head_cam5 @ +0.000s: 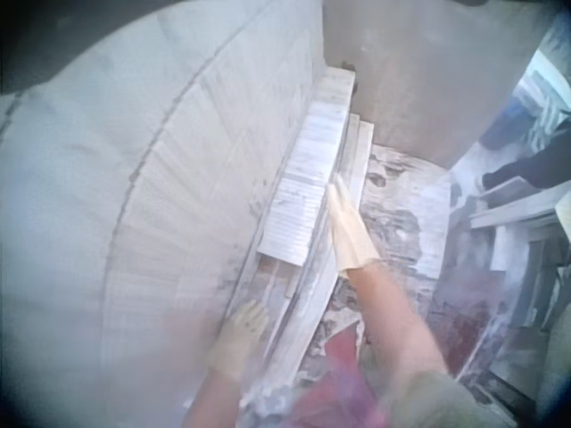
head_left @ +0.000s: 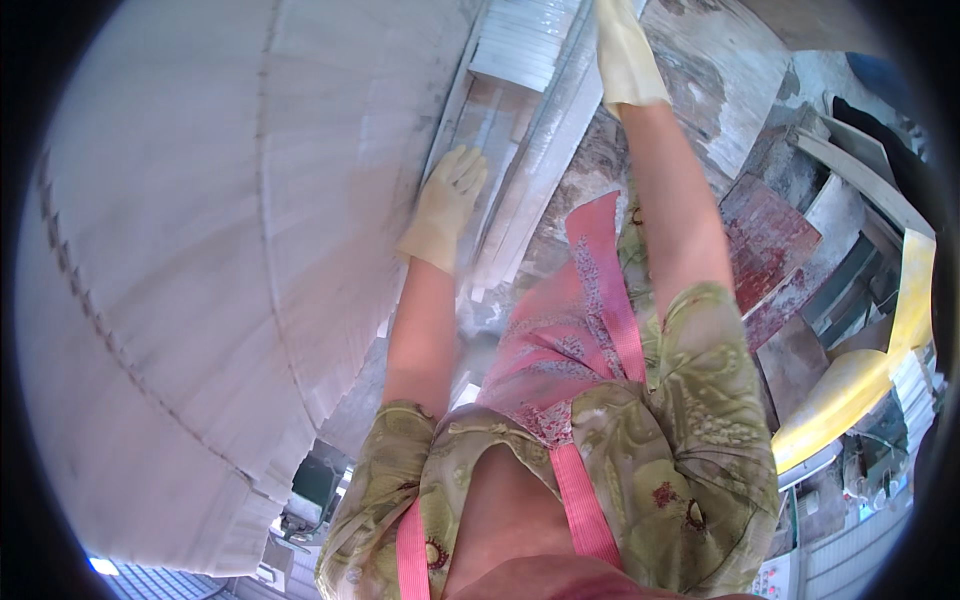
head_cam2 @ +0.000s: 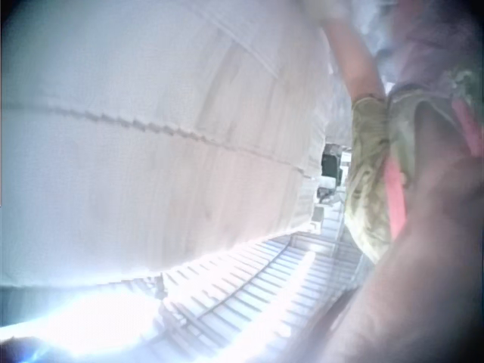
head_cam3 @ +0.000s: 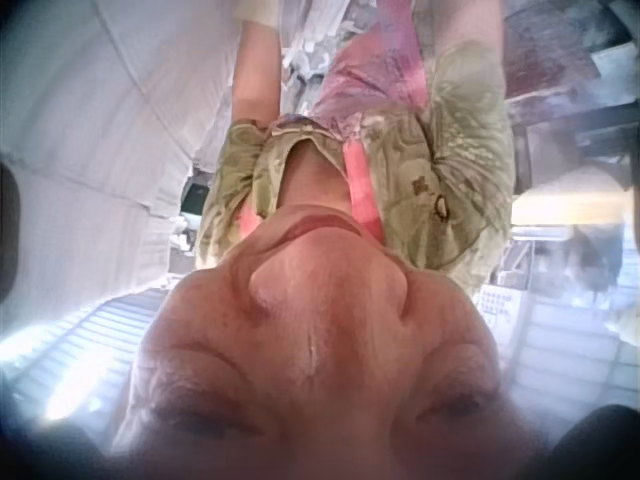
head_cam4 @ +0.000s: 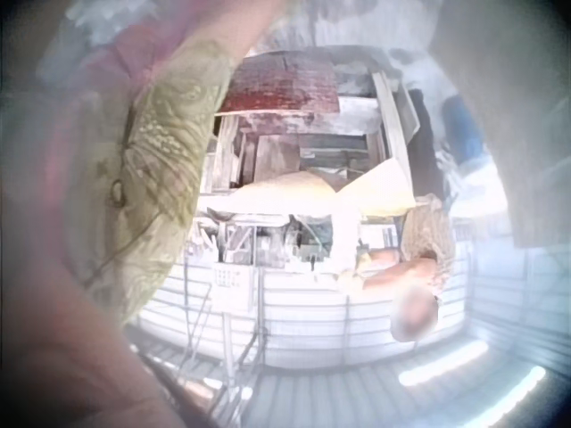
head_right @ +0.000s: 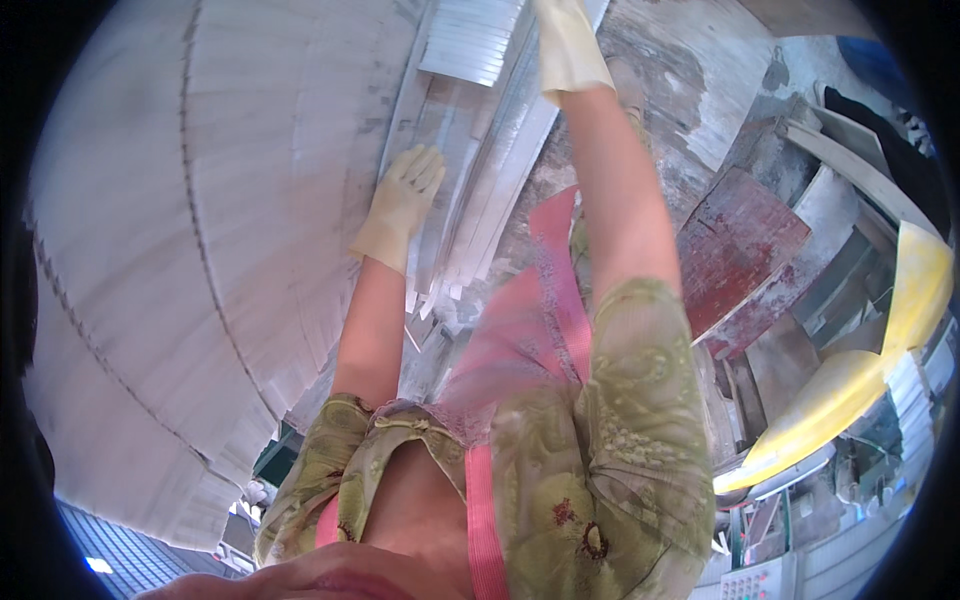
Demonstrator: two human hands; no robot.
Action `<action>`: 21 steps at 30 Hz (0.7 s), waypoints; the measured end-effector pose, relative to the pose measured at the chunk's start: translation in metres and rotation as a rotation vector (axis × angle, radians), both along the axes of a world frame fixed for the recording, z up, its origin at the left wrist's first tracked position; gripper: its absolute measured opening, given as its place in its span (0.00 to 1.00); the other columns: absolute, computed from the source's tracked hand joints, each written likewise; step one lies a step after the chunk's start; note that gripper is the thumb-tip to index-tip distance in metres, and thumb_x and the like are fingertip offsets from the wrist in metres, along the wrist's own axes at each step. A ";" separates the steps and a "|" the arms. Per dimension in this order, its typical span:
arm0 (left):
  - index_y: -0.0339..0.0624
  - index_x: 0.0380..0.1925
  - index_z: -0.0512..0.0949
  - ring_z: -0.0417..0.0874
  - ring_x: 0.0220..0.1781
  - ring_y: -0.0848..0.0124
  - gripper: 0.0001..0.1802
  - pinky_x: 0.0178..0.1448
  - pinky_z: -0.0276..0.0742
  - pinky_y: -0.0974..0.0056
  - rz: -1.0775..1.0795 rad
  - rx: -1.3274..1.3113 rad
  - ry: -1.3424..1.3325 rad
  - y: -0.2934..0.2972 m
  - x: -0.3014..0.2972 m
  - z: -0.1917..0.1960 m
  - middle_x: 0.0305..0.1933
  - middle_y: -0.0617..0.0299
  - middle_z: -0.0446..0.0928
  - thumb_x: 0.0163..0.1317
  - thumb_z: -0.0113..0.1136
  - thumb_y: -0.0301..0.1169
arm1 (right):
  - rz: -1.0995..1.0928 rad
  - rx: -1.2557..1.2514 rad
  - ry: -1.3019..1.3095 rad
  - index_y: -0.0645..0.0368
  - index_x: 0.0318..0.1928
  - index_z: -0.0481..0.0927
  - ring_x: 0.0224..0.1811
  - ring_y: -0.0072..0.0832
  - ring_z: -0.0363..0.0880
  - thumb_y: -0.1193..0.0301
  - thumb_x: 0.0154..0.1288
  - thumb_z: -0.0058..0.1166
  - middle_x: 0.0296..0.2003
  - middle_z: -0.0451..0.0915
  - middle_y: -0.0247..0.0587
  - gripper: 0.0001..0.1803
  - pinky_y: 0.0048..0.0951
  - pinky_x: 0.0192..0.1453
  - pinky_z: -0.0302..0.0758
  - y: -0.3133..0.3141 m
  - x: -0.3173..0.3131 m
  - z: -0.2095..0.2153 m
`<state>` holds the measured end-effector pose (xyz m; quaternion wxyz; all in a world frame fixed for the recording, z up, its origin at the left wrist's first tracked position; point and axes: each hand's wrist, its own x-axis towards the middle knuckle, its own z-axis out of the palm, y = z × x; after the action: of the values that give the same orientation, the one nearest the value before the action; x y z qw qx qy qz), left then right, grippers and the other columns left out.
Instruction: The person repeatedly picks up small white rectangular tiles, wipes them on a yellow board, and stacks them on a nearby rack. The person also places a white plastic basket on the rack and continues stacking tiles.
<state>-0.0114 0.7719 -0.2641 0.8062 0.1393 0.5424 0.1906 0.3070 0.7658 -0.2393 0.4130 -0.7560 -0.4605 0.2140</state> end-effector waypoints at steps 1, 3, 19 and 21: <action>0.28 0.73 0.59 0.65 0.78 0.49 0.26 0.80 0.65 0.55 -0.007 -0.002 0.032 -0.001 -0.002 -0.004 0.76 0.37 0.62 0.80 0.38 0.31 | -0.064 -0.013 0.060 0.67 0.65 0.69 0.70 0.56 0.69 0.75 0.67 0.47 0.64 0.72 0.66 0.26 0.57 0.75 0.63 -0.019 -0.015 -0.012; 0.28 0.73 0.58 0.67 0.77 0.50 0.26 0.79 0.68 0.57 -0.032 0.025 0.045 0.000 -0.009 -0.006 0.76 0.38 0.63 0.80 0.39 0.31 | -0.090 -0.030 0.051 0.69 0.68 0.63 0.70 0.58 0.69 0.78 0.67 0.46 0.65 0.70 0.68 0.29 0.53 0.75 0.65 -0.043 -0.052 -0.044; 0.28 0.71 0.60 0.68 0.76 0.48 0.32 0.77 0.68 0.54 -0.183 0.122 -0.004 -0.004 -0.020 -0.021 0.74 0.36 0.65 0.78 0.49 0.42 | 0.036 -0.291 0.433 0.41 0.78 0.62 0.79 0.58 0.56 0.85 0.67 0.39 0.76 0.56 0.69 0.40 0.43 0.80 0.62 -0.039 -0.064 -0.041; 0.29 0.71 0.61 0.70 0.75 0.48 0.33 0.76 0.70 0.54 -0.282 0.118 0.228 -0.008 -0.017 -0.021 0.73 0.37 0.67 0.78 0.50 0.45 | 0.081 -0.189 0.229 0.39 0.78 0.62 0.80 0.55 0.56 0.84 0.67 0.40 0.77 0.55 0.66 0.40 0.42 0.81 0.59 -0.056 -0.051 -0.046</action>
<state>-0.0284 0.7637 -0.2846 0.7485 0.2819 0.5934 0.0901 0.2555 0.7097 -0.2854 0.3810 -0.7430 -0.4182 0.3577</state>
